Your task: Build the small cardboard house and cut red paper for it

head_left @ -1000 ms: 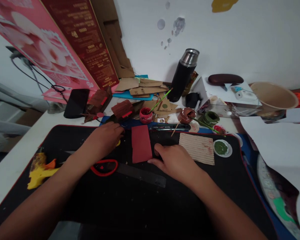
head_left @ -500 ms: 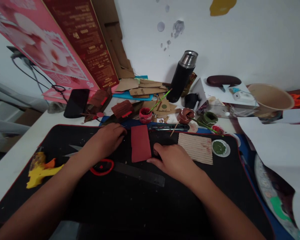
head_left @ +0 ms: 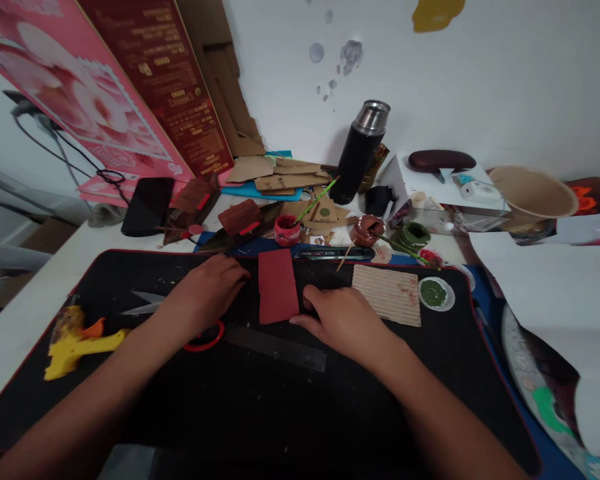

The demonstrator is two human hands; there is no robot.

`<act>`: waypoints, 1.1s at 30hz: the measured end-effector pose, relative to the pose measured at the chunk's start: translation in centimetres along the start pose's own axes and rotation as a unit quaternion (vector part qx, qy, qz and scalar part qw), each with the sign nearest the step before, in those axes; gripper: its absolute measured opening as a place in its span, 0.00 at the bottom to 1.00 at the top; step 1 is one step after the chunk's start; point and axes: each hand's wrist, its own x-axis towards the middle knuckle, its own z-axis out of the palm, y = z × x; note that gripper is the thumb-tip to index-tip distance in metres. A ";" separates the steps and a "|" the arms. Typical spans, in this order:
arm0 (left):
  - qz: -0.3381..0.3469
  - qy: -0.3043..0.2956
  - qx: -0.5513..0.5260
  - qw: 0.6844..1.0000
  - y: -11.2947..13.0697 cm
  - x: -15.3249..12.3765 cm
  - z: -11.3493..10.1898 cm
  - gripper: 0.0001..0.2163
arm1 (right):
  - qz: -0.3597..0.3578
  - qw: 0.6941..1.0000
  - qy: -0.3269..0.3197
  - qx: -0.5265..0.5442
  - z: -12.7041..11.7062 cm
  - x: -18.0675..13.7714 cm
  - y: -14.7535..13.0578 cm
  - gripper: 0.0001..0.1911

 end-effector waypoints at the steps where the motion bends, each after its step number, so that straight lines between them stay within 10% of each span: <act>1: 0.003 -0.002 0.009 1.000 0.0 0.0 0.1 0.15 | 0.002 1.000 -0.003 0.000 -0.1 0.0 -0.1 0.18; 24: -0.068 0.027 -0.019 0.997 -0.1 0.1 0.4 0.10 | -0.001 1.000 0.017 -0.001 -0.2 -0.1 0.0 0.23; 33: -0.037 0.058 -0.110 0.992 2.4 2.3 -3.4 0.13 | 0.010 1.000 0.006 0.010 -0.3 0.0 -0.2 0.23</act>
